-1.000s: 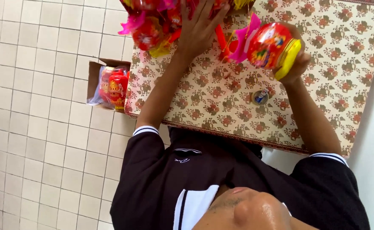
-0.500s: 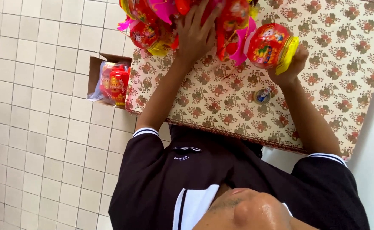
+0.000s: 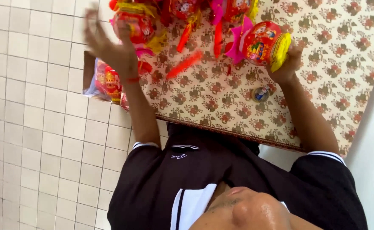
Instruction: Assembling small decorative lanterns by fitting plastic components together.
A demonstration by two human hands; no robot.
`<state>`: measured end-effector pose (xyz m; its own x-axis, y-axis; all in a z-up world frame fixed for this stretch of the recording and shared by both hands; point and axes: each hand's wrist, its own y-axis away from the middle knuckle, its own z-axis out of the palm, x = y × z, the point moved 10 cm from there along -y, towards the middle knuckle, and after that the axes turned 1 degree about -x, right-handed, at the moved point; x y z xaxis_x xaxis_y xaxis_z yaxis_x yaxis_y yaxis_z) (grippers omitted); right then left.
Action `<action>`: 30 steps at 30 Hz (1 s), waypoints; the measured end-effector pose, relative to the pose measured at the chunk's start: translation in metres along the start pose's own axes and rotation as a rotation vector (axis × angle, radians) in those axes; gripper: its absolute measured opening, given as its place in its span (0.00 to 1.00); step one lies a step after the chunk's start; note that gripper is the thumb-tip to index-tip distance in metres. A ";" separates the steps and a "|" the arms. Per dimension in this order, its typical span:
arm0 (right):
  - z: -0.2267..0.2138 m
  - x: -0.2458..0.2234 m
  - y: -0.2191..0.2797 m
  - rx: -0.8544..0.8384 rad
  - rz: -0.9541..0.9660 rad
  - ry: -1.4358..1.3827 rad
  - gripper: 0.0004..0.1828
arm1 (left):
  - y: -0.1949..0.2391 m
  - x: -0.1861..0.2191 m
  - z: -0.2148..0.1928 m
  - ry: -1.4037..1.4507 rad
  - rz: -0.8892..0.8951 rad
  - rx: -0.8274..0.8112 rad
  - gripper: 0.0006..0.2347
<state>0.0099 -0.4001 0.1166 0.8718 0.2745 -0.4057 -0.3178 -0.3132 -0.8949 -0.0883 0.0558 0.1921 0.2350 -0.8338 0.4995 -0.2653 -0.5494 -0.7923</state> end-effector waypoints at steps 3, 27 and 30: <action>0.022 0.073 0.038 0.172 0.777 -0.881 0.21 | 0.030 -0.017 0.045 0.166 -0.001 -0.569 0.27; 0.018 -0.020 -0.072 0.120 0.738 -1.258 0.28 | 0.210 0.192 0.104 0.511 0.293 -1.528 0.29; -0.009 -0.013 -0.056 0.147 0.768 -1.071 0.31 | 0.189 0.211 0.096 0.685 0.570 -1.195 0.10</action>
<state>0.0199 -0.3943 0.1737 -0.2477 0.6711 -0.6987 -0.6908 -0.6280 -0.3583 0.0011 -0.2194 0.1139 -0.5453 -0.6229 0.5610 -0.8382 0.4154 -0.3535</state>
